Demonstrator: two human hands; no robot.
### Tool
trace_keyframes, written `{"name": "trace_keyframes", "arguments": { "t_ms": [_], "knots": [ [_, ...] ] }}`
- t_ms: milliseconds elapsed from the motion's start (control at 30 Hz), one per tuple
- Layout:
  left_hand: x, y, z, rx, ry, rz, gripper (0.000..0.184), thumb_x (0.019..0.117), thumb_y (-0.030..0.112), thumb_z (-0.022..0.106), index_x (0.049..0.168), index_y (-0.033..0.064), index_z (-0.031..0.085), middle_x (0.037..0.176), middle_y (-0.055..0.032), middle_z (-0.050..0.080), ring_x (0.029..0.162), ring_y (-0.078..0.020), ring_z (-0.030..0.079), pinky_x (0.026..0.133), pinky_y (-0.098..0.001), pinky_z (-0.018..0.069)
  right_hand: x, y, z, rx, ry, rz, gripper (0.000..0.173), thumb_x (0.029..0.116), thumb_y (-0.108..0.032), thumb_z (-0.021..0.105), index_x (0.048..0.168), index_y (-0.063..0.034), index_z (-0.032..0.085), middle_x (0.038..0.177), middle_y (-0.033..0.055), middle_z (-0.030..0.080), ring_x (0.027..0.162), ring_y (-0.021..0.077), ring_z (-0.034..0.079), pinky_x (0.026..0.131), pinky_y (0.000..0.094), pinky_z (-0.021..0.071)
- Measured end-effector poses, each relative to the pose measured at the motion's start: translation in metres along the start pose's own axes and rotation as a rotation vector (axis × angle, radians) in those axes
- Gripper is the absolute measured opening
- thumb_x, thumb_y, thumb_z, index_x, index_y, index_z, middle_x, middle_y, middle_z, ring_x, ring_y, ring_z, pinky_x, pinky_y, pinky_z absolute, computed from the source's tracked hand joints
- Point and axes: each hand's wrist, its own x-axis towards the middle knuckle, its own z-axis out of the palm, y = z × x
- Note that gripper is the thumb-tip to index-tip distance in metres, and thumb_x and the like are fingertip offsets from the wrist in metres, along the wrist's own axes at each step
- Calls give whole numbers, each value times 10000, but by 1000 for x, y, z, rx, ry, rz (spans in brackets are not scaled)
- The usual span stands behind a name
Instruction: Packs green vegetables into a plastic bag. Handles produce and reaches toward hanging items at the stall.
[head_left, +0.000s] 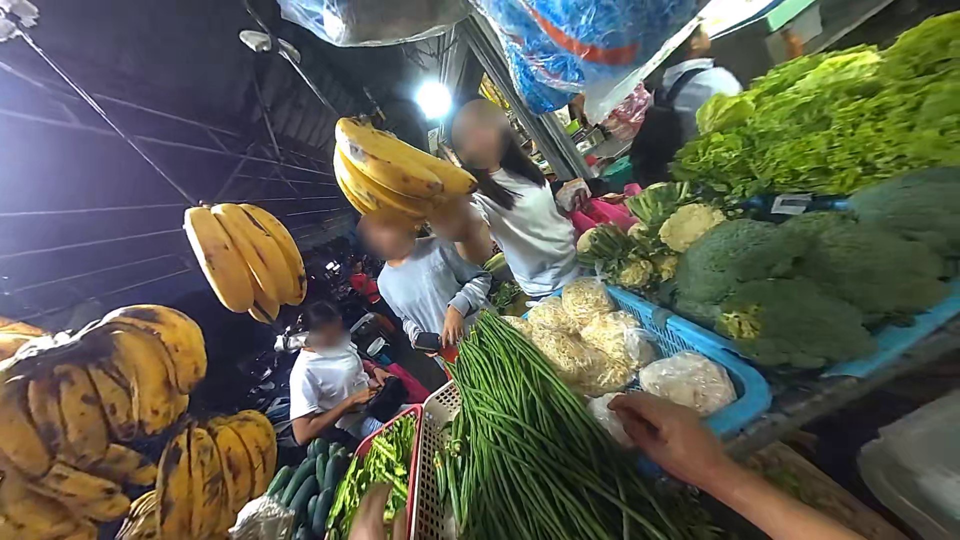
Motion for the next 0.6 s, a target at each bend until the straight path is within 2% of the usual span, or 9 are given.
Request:
{"name": "trace_keyframes", "arguments": {
  "t_ms": [33, 100, 167, 233, 267, 333, 433, 600],
  "knots": [
    [3, 27, -21, -33, 188, 209, 406, 997, 159, 595, 1342, -53, 615, 1463, -312, 503, 1370, -448, 495, 1135, -574, 404, 0, -1, -1, 2, -6, 14, 286, 943, -203, 578, 1060, -19, 762, 965, 168, 752, 822, 321, 738, 742, 519, 601],
    [9, 94, -67, -49, 518, 521, 408, 989, 271, 602, 1327, 48, 655, 1526, -246, 462, 1407, -357, 476, 1114, -484, 451, -1, -2, -3, 24, -27, 39, 279, 949, -187, 581, 1073, -8, 756, 966, 177, 749, 824, 328, 735, 754, 530, 596],
    [11, 158, -106, -88, 743, 705, 416, 1002, 338, 582, 1308, 70, 671, 1540, -224, 454, 1438, -315, 430, 1136, -464, 399, -1, -3, -4, 37, -13, 31, 277, 944, -177, 574, 1067, -7, 754, 942, 169, 748, 794, 315, 732, 734, 514, 598],
    [17, 206, -134, -109, 873, 824, 388, 1006, 337, 584, 1289, 86, 673, 1571, -176, 418, 1472, -265, 368, 1162, -437, 359, -1, -2, -3, 36, 24, 8, 271, 936, -173, 573, 1047, -10, 759, 918, 158, 749, 766, 298, 730, 710, 490, 604],
    [23, 225, -144, -96, 919, 865, 381, 1003, 323, 582, 1294, 91, 664, 1589, -169, 384, 1497, -266, 325, 1183, -439, 332, -1, -1, -2, 26, 45, -4, 267, 929, -172, 573, 1035, -14, 761, 903, 150, 748, 749, 285, 729, 695, 476, 606],
    [40, 253, -160, -67, 982, 927, 376, 1016, 306, 580, 1302, 71, 650, 1614, -207, 322, 1531, -322, 240, 1229, -474, 234, -1, 0, -1, 12, 63, -18, 265, 927, -179, 570, 1023, -26, 764, 884, 137, 746, 716, 266, 721, 666, 458, 605],
    [65, 270, -173, 29, 989, 892, 409, 1040, 362, 551, 1364, 128, 639, 1657, -198, 257, 1554, -375, 176, 1242, -541, 181, 0, 0, 0, 11, 54, -19, 271, 930, -185, 559, 1018, -32, 764, 877, 133, 742, 703, 256, 713, 655, 446, 600],
    [81, 258, -172, 97, 974, 812, 412, 1042, 401, 528, 1320, 130, 663, 1661, -179, 262, 1553, -377, 181, 1229, -572, 188, 0, 3, 3, 1, 92, -62, 278, 919, -200, 551, 990, -39, 766, 853, 122, 739, 672, 244, 706, 623, 422, 594]
  ]
}}
